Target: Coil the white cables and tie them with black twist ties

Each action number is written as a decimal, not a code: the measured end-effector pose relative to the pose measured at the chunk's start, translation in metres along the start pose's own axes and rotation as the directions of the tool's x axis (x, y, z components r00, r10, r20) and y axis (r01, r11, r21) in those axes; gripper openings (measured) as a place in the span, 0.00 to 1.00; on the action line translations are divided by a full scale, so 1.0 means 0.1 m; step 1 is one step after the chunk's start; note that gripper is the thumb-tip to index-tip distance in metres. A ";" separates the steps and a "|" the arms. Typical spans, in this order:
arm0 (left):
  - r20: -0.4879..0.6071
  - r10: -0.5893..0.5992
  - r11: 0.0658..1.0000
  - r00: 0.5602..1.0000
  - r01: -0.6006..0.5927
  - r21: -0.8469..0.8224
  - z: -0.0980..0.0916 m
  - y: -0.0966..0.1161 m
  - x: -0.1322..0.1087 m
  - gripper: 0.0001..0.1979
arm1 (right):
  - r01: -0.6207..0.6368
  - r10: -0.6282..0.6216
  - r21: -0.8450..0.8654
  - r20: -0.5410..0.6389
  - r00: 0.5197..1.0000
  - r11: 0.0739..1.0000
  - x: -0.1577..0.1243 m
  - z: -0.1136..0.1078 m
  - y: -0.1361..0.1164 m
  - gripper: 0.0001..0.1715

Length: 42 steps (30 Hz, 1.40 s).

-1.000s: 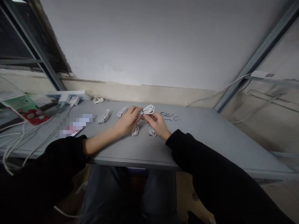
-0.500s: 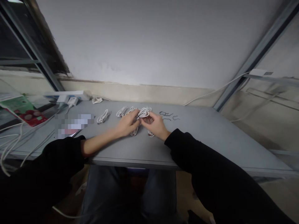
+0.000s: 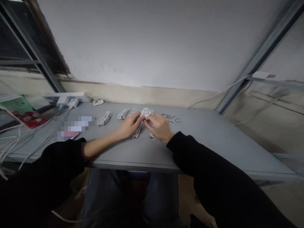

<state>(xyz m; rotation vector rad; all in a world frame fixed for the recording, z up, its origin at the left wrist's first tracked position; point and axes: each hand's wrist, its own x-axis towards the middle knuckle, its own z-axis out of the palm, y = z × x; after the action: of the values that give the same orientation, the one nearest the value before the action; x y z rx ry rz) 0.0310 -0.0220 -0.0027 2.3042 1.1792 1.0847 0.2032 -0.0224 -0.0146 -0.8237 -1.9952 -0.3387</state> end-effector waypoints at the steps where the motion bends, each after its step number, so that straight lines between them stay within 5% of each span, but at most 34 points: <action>1: -0.010 -0.001 1.000 1.000 0.001 -0.012 0.00 0.01 0.00 0.14 | 0.022 -0.022 -0.032 0.000 1.000 0.999 0.00 -0.01 0.00 0.12; 7: 0.061 -0.121 0.954 0.991 0.133 -0.270 0.02 0.09 0.00 0.17 | 0.113 -0.101 -0.188 0.068 0.993 0.976 0.00 -0.01 0.00 0.18; 11: 0.293 -0.254 0.746 0.922 0.380 -0.548 0.04 0.13 0.01 0.19 | 0.157 -0.129 -0.280 0.118 0.985 0.947 -0.01 0.00 0.02 0.19; 16: 0.420 -0.282 0.513 0.862 0.506 -0.693 -0.01 0.14 0.07 0.19 | 0.170 -0.159 -0.300 0.060 0.985 0.939 -0.01 -0.01 0.06 0.19; 23: 0.405 -0.110 0.690 0.907 0.364 -0.626 -0.13 0.09 0.13 0.26 | -0.047 0.047 0.001 -0.078 0.996 0.999 0.00 0.03 0.12 0.15; 26: 0.445 -0.112 0.675 0.889 0.397 -0.622 -0.16 0.06 0.13 0.26 | -0.083 0.092 0.092 -0.101 0.991 0.992 0.03 0.01 0.19 0.14; 31: 0.449 -0.129 0.683 0.884 0.407 -0.606 -0.26 0.00 0.14 0.27 | -0.156 0.156 0.015 -0.185 0.970 0.988 0.16 -0.16 0.39 0.15; 36: 0.454 -0.116 0.748 0.884 0.378 -0.545 -0.44 -0.08 0.20 0.26 | -0.351 0.290 -0.116 -0.359 0.887 0.929 0.25 -0.44 0.73 0.15; 39: 0.440 -0.118 0.826 0.890 0.334 -0.453 -0.52 -0.12 0.22 0.21 | -0.477 0.410 -0.167 -0.319 0.854 0.863 0.21 -0.53 0.97 0.14; 42: 0.383 -0.190 0.907 0.904 0.311 -0.284 -0.58 -0.14 0.23 0.17 | -0.553 0.534 -0.182 -0.145 0.833 0.813 0.11 -0.50 1.18 0.13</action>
<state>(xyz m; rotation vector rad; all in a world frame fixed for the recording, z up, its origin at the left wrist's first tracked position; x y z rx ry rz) -0.0125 0.0021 0.0381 1.9075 1.0234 0.6833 0.3114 0.0424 0.0113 -1.4508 -1.5652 -0.2497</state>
